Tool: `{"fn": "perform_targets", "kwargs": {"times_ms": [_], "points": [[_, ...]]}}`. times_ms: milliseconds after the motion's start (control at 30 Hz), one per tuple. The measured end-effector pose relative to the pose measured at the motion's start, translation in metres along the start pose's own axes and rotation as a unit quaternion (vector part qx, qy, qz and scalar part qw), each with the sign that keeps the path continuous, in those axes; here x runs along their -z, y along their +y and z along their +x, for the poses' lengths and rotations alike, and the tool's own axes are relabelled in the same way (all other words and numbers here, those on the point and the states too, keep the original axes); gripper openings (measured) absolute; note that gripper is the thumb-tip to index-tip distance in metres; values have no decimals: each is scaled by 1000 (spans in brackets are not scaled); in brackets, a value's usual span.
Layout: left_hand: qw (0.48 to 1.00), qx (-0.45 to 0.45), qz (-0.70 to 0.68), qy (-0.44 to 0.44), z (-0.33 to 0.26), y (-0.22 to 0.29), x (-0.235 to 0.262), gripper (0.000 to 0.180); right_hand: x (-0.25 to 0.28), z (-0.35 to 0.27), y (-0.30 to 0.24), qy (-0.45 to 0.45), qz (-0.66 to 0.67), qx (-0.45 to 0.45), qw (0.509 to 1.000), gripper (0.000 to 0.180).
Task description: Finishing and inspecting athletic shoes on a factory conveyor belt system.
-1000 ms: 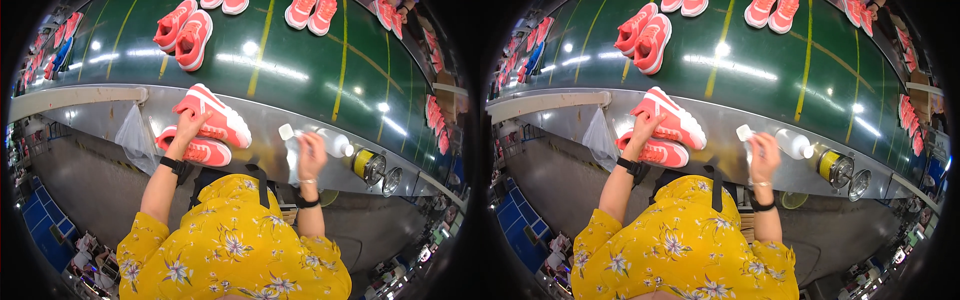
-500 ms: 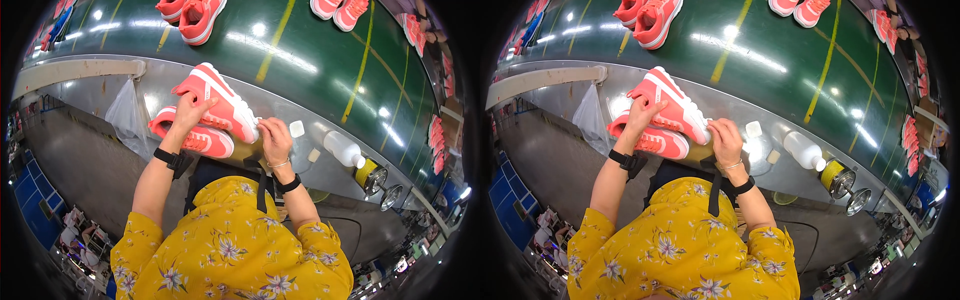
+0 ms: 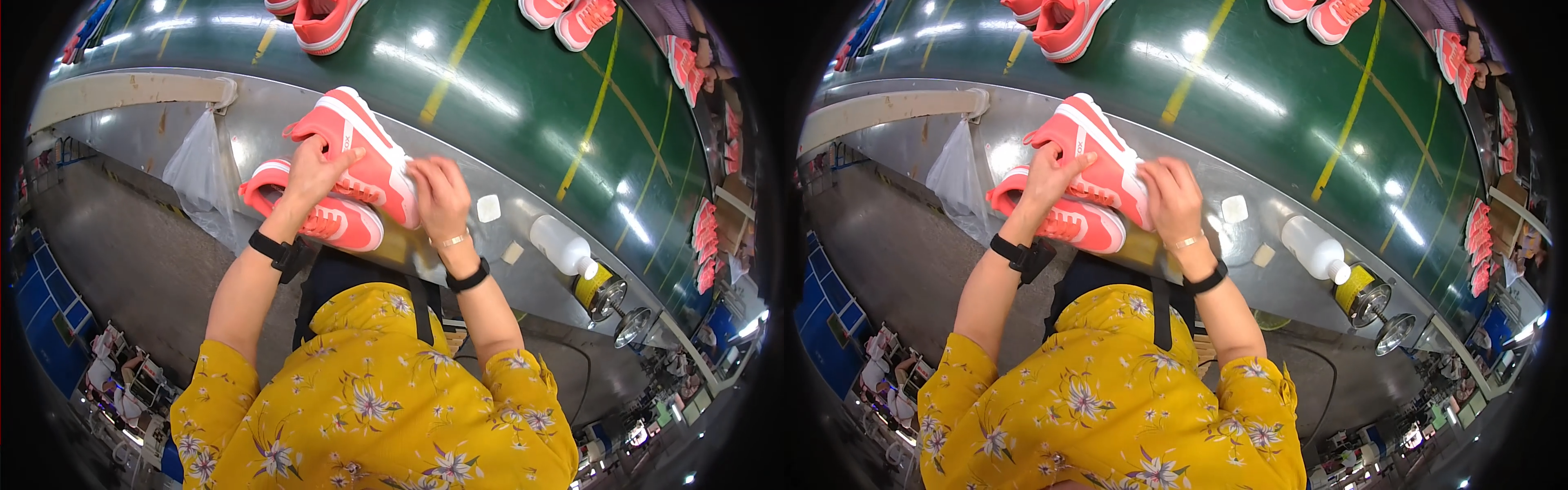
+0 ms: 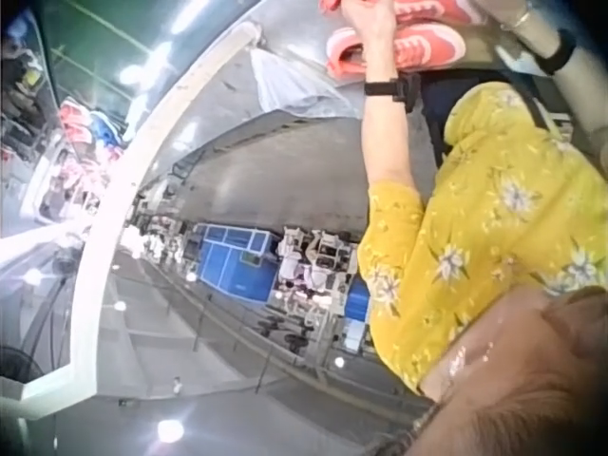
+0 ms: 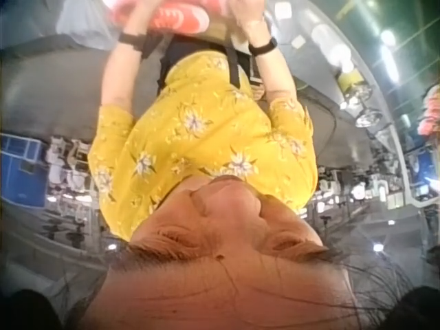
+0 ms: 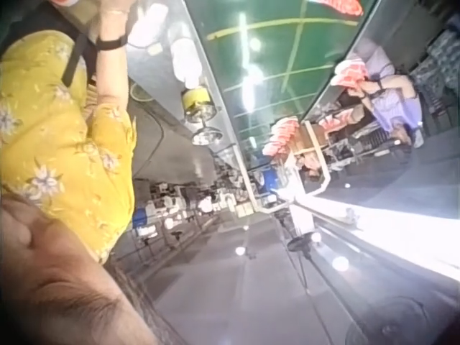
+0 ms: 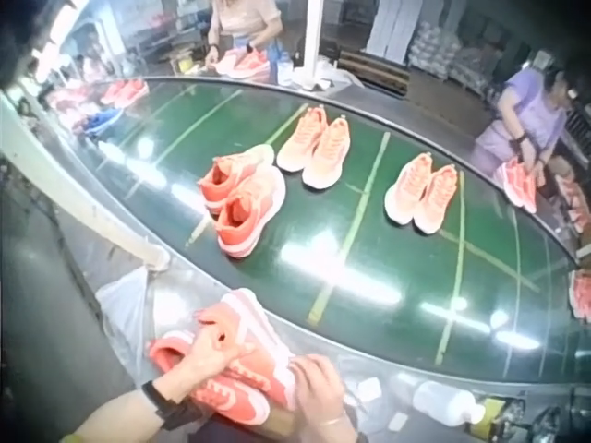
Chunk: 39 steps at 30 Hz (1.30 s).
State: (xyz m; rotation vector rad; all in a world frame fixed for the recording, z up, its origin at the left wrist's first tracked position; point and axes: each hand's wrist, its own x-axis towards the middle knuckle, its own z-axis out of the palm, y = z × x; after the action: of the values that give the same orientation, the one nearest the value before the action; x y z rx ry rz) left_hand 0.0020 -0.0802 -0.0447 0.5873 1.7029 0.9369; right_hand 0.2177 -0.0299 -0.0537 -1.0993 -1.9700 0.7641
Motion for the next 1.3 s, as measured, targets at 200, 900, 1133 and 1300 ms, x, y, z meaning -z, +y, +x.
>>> {"fn": "perform_targets", "kwargs": {"times_ms": [200,900,1133,1300], "points": [[1000,-16,10,5,1,-9,5,27,10,-11,0,-26,10,-7,1000,15],[999,-35,41,2,11,-14,3,29,-3,8,3,-20,9,8,1000,11],[998,-59,-9,21,1,-5,-4,29,26,-29,2,-37,3,4,999,17],[998,-15,57,-5,10,-7,3,31,-1,6,5,-10,-4,15,1000,12]]}}
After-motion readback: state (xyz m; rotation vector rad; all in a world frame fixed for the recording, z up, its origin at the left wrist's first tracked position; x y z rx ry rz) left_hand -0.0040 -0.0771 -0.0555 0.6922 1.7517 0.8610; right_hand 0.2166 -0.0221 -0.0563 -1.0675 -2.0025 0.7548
